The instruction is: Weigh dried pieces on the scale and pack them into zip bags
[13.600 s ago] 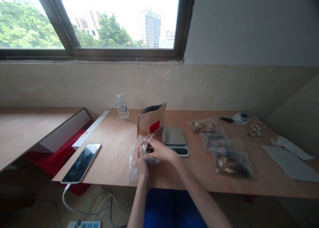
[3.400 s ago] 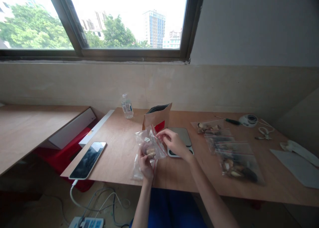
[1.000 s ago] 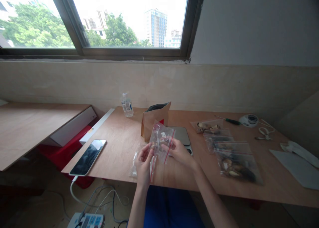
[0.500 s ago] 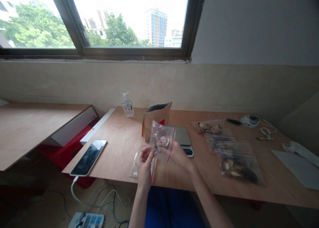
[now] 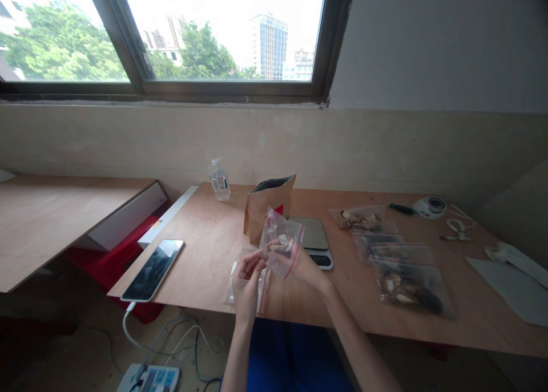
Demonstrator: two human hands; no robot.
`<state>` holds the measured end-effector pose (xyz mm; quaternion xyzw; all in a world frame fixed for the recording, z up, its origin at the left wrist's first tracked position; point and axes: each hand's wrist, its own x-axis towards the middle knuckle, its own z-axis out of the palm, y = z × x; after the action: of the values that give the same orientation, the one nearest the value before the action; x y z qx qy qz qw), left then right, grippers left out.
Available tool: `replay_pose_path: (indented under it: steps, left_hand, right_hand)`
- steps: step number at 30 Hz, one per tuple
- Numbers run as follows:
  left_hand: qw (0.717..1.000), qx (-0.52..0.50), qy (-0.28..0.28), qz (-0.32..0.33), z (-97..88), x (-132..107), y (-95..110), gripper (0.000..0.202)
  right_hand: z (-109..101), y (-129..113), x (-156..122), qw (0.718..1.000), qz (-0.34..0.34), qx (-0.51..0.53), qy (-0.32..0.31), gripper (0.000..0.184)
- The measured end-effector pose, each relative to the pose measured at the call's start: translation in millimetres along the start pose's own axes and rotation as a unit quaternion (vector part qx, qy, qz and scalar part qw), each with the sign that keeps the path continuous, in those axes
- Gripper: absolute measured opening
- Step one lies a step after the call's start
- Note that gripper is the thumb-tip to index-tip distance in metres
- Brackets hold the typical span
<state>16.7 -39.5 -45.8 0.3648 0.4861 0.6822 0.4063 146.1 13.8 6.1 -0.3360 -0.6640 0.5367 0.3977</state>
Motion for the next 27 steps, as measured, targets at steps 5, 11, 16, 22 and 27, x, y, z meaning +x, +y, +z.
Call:
replay_pose_path:
  steps: [5,11,16,22,27]
  left_hand:
    - [0.999,0.033,-0.03,0.024,-1.0,0,1,0.024]
    - [1.0,0.012,0.002,0.0,-3.4,1,3,0.028]
    - [0.999,-0.029,0.018,-0.037,-7.7,2,5,0.031]
    - [0.995,-0.035,0.075,-0.051,-15.2,4,14,0.034]
    - [0.988,-0.047,0.135,-0.051,-27.9,11,18,0.038]
  right_hand:
    - [2,4,3,1.0,0.01,0.014,-0.009,0.031]
    - [-2,7,4,1.0,0.001,-0.004,0.023,0.034]
    - [-7,1,5,0.999,0.021,-0.016,0.04,0.038]
    - [-20,-10,-3,0.998,0.006,-0.057,0.031,0.03]
    - [-32,-35,-10,0.994,0.013,-0.082,-0.073,0.023]
